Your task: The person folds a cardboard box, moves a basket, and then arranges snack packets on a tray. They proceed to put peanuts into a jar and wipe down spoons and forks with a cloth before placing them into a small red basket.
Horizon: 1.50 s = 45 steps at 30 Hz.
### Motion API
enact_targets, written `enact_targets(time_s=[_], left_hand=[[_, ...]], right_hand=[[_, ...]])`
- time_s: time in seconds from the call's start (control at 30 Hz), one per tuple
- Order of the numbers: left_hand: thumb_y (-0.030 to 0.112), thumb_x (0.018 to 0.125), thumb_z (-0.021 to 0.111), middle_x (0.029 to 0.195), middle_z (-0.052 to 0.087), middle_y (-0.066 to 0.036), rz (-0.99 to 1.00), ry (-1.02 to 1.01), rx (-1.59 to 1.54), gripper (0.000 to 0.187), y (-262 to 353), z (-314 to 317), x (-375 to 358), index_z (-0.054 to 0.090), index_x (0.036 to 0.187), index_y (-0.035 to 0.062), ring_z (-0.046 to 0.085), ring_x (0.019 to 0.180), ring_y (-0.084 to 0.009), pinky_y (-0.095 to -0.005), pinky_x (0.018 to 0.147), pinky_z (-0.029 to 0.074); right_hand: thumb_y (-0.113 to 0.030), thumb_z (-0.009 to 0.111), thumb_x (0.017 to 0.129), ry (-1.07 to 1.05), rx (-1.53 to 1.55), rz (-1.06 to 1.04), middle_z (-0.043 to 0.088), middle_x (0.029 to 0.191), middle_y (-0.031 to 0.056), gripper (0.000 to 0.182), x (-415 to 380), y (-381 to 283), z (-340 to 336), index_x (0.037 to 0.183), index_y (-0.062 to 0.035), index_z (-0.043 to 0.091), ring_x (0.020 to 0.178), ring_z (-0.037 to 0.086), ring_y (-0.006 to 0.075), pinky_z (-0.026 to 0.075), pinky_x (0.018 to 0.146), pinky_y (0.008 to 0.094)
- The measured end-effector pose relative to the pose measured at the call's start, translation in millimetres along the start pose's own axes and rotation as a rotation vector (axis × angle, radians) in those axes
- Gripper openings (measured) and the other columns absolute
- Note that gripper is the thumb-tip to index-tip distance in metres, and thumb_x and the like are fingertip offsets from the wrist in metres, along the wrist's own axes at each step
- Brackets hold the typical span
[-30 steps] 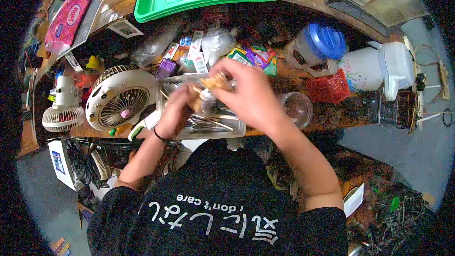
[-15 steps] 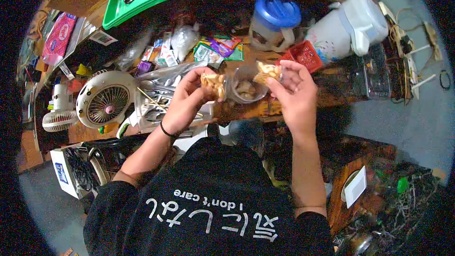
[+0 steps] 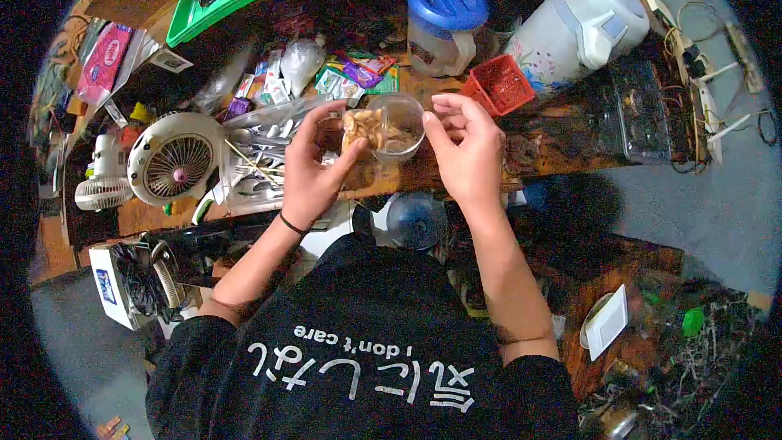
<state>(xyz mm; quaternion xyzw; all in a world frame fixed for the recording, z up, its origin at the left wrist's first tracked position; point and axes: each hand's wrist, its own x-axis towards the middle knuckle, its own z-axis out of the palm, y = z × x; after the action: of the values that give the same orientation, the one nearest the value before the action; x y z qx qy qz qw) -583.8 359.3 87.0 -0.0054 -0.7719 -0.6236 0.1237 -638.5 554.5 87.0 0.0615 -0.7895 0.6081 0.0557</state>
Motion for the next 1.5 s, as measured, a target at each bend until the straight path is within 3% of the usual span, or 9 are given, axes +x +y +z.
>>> enact_targets(time_s=[0.17,0.27,0.37,0.6,0.9,0.97,1.0,1.17,1.5], left_hand=[[0.007,0.079,0.072,0.103,0.064,-0.012,0.004,-0.043,0.175,0.041,8,7,3,0.057,0.118,0.0029,0.061,0.095,-0.0172,-0.0291,0.083,0.048],[0.013,0.073,0.075,0.098,0.063,-0.012,0.408,-0.036,0.537,0.040,-3,14,19,0.063,0.110,0.0058,0.056,0.092,-0.0313,-0.0394,0.083,0.047],[0.020,0.075,0.074,0.100,0.062,-0.010,0.412,-0.094,0.701,0.040,-5,22,30,0.063,0.111,0.0060,0.055,0.099,-0.0318,-0.0404,0.086,0.045],[0.021,0.080,0.072,0.105,0.059,-0.016,0.329,-0.056,0.420,0.039,-19,2,18,0.062,0.113,0.0037,0.056,0.101,-0.0324,-0.0386,0.089,0.045],[0.016,0.085,0.064,0.117,0.051,-0.021,0.019,0.458,0.869,0.034,-114,-157,-27,0.057,0.115,0.0014,0.047,0.111,-0.0366,-0.0435,0.098,0.036],[0.013,0.086,0.063,0.121,0.048,-0.023,-0.032,0.403,0.962,0.037,-125,-178,-53,0.054,0.121,0.0022,0.047,0.113,-0.0386,-0.0441,0.098,0.036],[0.009,0.085,0.061,0.123,0.047,-0.023,-0.084,0.376,0.932,0.042,-130,-182,-65,0.051,0.125,0.0027,0.046,0.114,-0.0393,-0.0442,0.098,0.036],[-0.014,0.075,0.044,0.129,0.045,-0.024,-0.273,0.266,0.553,0.072,-127,-190,-83,0.031,0.144,0.0056,0.046,0.119,-0.0379,-0.0383,0.098,0.039],[-0.013,0.066,0.044,0.138,0.039,-0.024,-0.314,0.194,0.511,0.075,-126,-200,-122,0.033,0.139,0.0005,0.031,0.134,-0.0398,-0.0417,0.112,0.023]], right_hand=[[-0.009,0.069,0.083,-0.031,-0.034,0.055,0.068,0.092,0.0093,0.025,-14,15,-1,0.105,0.0000,0.063,0.074,0.063,0.0113,0.050,0.065,0.0254],[-0.010,0.069,0.083,-0.083,0.021,0.130,0.067,0.089,0.0071,0.026,-20,13,4,0.108,-0.0042,0.063,0.072,0.062,0.0108,0.048,0.062,0.0251],[-0.010,0.068,0.083,-0.079,-0.028,0.119,0.067,0.090,0.0071,0.026,-21,6,4,0.108,-0.0039,0.062,0.071,0.061,0.0107,0.048,0.062,0.0249],[-0.008,0.068,0.083,-0.043,-0.063,0.107,0.067,0.092,0.0081,0.025,-17,9,5,0.107,-0.0026,0.062,0.070,0.061,0.0101,0.047,0.061,0.0240],[-0.001,0.065,0.079,-0.145,-0.220,-0.546,0.060,0.092,0.0146,0.017,-23,-49,85,0.094,0.0011,0.061,0.080,0.061,0.0315,0.050,0.071,0.0372],[-0.002,0.065,0.081,-0.302,-0.143,-0.269,0.061,0.088,0.0117,0.017,-35,-38,123,0.098,0.0005,0.062,0.071,0.061,0.0189,0.049,0.063,0.0282],[-0.017,0.061,0.086,-0.424,-0.204,-0.059,0.060,0.102,0.0187,0.027,-38,-26,134,0.107,-0.0011,0.057,0.088,0.061,0.0390,0.050,0.073,0.0433],[-0.030,0.056,0.089,-0.283,-0.734,-0.043,0.056,0.103,0.0189,0.041,-44,21,153,0.119,-0.0021,0.053,0.090,0.060,0.0404,0.050,0.075,0.0468],[-0.020,0.066,0.083,-0.360,-0.511,0.188,0.060,0.096,0.0211,0.033,-63,48,149,0.107,0.0019,0.058,0.083,0.061,0.0361,0.048,0.074,0.0422]])
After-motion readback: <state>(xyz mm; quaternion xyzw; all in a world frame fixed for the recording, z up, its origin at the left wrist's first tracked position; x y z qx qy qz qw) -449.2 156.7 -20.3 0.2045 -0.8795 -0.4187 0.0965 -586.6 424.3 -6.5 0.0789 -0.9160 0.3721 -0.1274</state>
